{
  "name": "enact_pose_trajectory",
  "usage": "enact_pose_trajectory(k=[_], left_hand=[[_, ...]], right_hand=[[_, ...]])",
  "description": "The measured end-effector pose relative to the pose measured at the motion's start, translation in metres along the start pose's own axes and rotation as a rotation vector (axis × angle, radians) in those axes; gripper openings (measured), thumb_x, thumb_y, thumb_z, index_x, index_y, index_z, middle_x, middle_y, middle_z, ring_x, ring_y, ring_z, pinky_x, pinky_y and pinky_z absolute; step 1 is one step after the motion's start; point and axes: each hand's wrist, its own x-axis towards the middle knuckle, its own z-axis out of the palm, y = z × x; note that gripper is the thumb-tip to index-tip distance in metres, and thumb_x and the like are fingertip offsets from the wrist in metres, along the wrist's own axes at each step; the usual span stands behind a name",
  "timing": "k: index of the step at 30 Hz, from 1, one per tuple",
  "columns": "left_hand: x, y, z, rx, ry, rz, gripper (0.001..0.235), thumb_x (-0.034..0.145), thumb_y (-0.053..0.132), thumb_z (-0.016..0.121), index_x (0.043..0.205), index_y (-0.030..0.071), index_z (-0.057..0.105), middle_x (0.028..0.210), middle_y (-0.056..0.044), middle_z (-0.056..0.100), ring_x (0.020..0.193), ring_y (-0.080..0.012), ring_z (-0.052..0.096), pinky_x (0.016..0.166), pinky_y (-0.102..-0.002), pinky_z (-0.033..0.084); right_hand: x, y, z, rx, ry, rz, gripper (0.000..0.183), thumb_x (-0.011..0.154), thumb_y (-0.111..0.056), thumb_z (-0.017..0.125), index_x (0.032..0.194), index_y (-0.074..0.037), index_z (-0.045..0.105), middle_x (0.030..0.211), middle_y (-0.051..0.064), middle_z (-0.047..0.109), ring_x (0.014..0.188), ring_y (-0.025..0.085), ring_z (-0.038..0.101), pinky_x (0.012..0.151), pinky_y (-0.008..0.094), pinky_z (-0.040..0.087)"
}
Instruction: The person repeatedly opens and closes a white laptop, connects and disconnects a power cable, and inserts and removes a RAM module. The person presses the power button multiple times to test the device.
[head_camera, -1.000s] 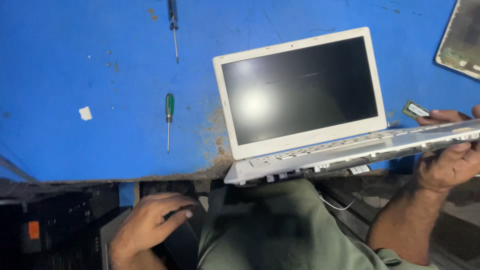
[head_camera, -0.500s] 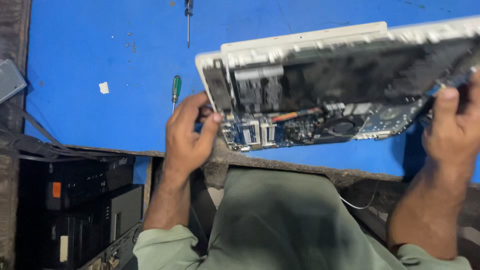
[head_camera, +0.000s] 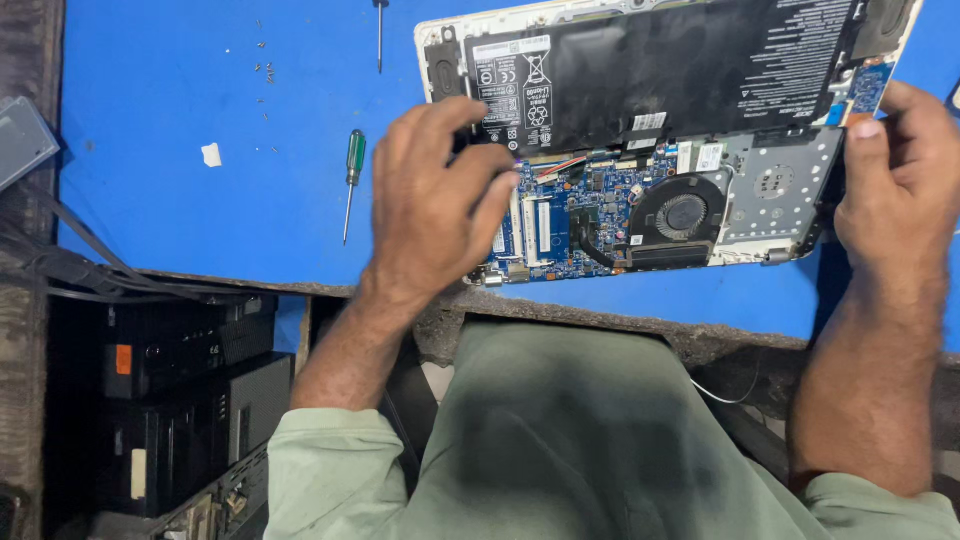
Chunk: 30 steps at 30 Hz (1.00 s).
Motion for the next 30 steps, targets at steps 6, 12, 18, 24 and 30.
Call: enact_pose_trajectory(k=[6, 12, 18, 24, 30], left_hand=[[0.013, 0.009, 0.017, 0.073, -0.076, 0.110, 0.018, 0.092, 0.017, 0.084, 0.102, 0.006, 0.075, 0.140, -0.013, 0.056, 0.132, -0.0298, 0.050, 0.106, -0.050, 0.039], [0.020, 0.005, 0.025, 0.126, -0.109, 0.177, 0.015, 0.091, 0.014, 0.083, 0.098, 0.005, 0.073, 0.141, -0.011, 0.055, 0.134, -0.0275, 0.049, 0.106, -0.050, 0.038], [0.023, -0.001, 0.024, 0.178, -0.083, 0.226, 0.012, 0.095, 0.011, 0.079, 0.103, 0.004, 0.072, 0.137, -0.007, 0.055, 0.133, -0.0242, 0.048, 0.111, -0.048, 0.035], [0.020, 0.000, 0.027, 0.268, -0.028, 0.276, 0.012, 0.097, 0.016, 0.079, 0.103, 0.008, 0.073, 0.136, -0.004, 0.059, 0.138, -0.0223, 0.048, 0.114, -0.046, 0.034], [0.016, 0.001, 0.032, 0.283, -0.008, 0.260, 0.012, 0.097, 0.018, 0.079, 0.104, 0.009, 0.075, 0.136, -0.002, 0.061, 0.134, -0.0217, 0.049, 0.113, -0.046, 0.033]], right_hand=[[-0.008, 0.023, 0.001, 0.170, 0.014, -0.018, 0.035, 0.122, -0.024, 0.057, 0.140, 0.006, 0.053, 0.123, 0.006, 0.064, 0.108, 0.008, 0.058, 0.103, 0.022, 0.048], [-0.008, 0.033, 0.007, 0.151, 0.065, -0.099, 0.042, 0.120, -0.032, 0.059, 0.138, 0.005, 0.053, 0.126, 0.007, 0.065, 0.109, 0.009, 0.056, 0.102, 0.023, 0.046], [-0.010, 0.034, 0.008, 0.144, 0.067, -0.111, 0.042, 0.121, -0.033, 0.058, 0.139, 0.005, 0.054, 0.126, 0.007, 0.066, 0.108, 0.008, 0.057, 0.100, 0.022, 0.046], [-0.009, 0.034, 0.007, 0.143, 0.038, -0.135, 0.040, 0.122, -0.030, 0.057, 0.139, 0.005, 0.053, 0.124, 0.006, 0.064, 0.107, 0.008, 0.057, 0.099, 0.021, 0.047], [-0.007, 0.033, 0.006, 0.145, -0.017, -0.178, 0.043, 0.121, -0.033, 0.057, 0.142, 0.005, 0.051, 0.126, 0.007, 0.066, 0.109, 0.008, 0.060, 0.100, 0.022, 0.049]])
